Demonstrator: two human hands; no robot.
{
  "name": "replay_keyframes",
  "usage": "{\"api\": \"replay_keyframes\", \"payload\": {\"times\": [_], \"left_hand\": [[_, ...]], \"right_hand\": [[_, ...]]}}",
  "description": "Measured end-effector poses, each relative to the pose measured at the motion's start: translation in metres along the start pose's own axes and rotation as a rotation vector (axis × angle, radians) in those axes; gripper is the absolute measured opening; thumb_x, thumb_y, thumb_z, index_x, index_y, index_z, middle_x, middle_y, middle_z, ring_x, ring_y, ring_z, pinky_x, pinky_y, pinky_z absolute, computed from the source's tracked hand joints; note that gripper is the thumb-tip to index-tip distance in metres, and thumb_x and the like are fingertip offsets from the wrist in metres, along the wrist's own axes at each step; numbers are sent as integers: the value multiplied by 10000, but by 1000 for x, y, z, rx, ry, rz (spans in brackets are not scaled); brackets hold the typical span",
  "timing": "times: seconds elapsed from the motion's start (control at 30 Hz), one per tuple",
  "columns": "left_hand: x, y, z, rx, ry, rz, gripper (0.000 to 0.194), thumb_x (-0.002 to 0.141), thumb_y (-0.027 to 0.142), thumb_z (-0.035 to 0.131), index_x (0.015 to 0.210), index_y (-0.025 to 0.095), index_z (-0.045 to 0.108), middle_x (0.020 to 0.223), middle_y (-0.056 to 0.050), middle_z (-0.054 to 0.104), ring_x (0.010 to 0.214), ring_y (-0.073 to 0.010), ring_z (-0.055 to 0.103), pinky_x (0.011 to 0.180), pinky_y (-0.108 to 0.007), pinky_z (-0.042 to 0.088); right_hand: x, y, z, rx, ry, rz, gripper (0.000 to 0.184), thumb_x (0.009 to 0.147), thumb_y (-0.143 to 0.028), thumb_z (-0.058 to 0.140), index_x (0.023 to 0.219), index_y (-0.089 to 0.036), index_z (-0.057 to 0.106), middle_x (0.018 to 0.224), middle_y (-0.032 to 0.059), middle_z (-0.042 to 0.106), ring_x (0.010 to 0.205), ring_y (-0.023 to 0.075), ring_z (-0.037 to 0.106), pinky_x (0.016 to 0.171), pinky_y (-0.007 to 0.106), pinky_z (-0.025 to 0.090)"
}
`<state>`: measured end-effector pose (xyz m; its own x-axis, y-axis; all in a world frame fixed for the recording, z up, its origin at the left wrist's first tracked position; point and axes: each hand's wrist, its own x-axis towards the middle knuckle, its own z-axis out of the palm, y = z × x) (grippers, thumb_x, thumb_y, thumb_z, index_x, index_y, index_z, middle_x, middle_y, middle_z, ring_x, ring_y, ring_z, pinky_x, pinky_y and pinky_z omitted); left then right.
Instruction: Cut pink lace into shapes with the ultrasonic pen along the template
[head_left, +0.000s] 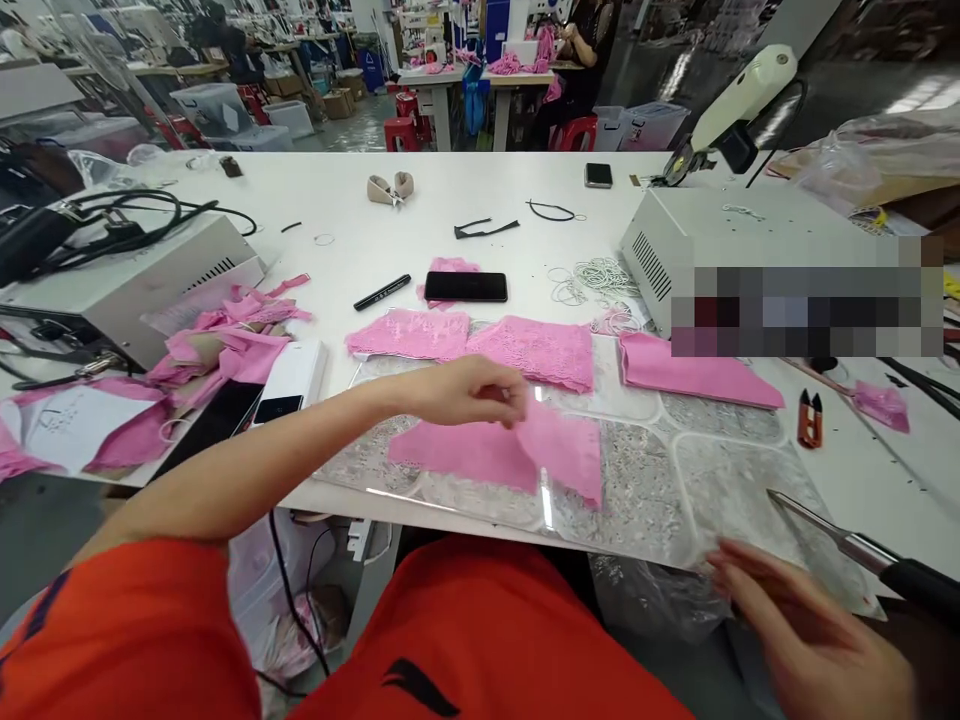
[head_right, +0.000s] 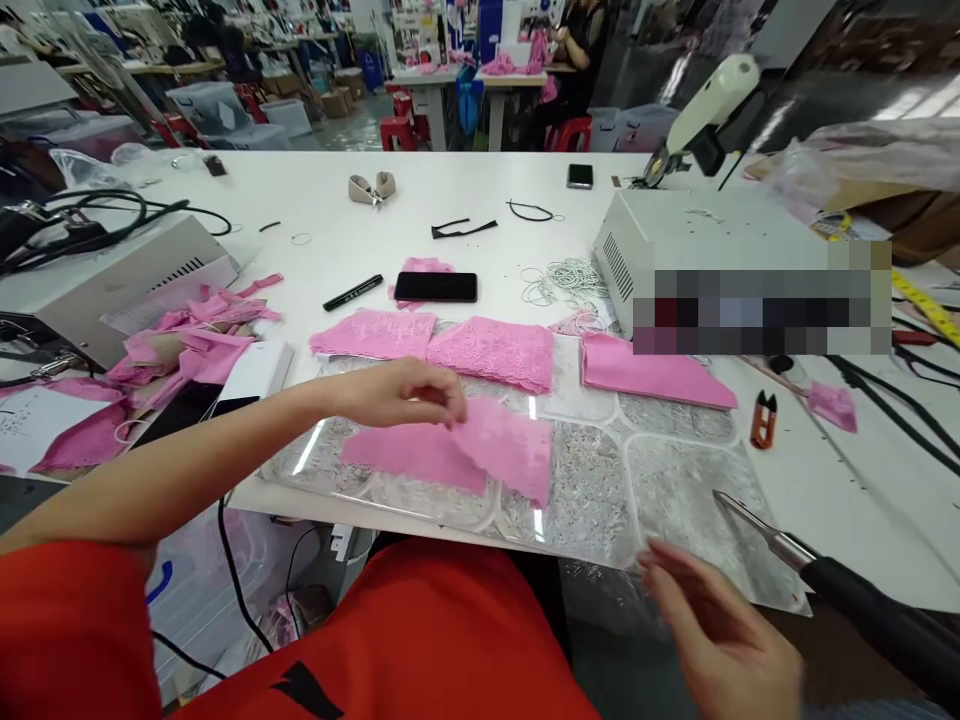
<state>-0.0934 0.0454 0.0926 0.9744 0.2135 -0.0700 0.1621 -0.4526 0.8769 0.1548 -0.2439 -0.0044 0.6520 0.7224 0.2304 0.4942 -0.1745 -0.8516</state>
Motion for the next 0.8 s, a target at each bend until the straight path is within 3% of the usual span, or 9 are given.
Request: {"api": "replay_keyframes", "payload": {"times": [0.07, 0.17, 0.27, 0.47, 0.8], "left_hand": [[-35, -12, 0, -18, 54, -61, 106, 931, 240, 572, 897, 160, 632, 959, -64, 725, 885, -141, 677, 782, -265, 532], [-69, -29, 8, -5, 132, -119, 116, 931, 242, 555, 882, 162, 623, 1011, -73, 731, 889, -136, 673, 783, -263, 528], [-86, -42, 15, 3, 176, -124, 105, 921, 219, 549, 889, 156, 627, 1025, -82, 730, 897, -135, 673, 793, -260, 523], [-101, -61, 16, -94, 238, -84, 85, 913, 195, 565, 880, 150, 630, 1071, -109, 731, 970, -155, 690, 850, -274, 539], [-132, -71, 22, 294, 229, -11, 132, 871, 66, 555, 862, 160, 648, 1159, -115, 652, 981, -178, 645, 835, -272, 518]], "right_hand": [[7, -19, 29, 2, -131, -223, 108, 793, -363, 739, 879, -307, 772, 803, 13, 772, 629, 233, 734, 516, 314, 618], [20, -38, 69, -51, -270, -585, 166, 840, -271, 700, 1002, -268, 734, 879, 25, 755, 749, 192, 729, 656, 303, 622], [29, -42, 93, -159, -332, -777, 171, 876, -237, 671, 1046, -247, 697, 906, 35, 728, 811, 183, 701, 716, 320, 603], [35, -39, 102, -189, -372, -930, 92, 938, -205, 607, 1004, -235, 664, 862, 23, 681, 764, 156, 652, 675, 290, 555], [33, -47, 114, -205, -465, -1027, 163, 939, -137, 578, 1067, -201, 657, 932, 59, 673, 849, 167, 643, 758, 294, 543]]}}
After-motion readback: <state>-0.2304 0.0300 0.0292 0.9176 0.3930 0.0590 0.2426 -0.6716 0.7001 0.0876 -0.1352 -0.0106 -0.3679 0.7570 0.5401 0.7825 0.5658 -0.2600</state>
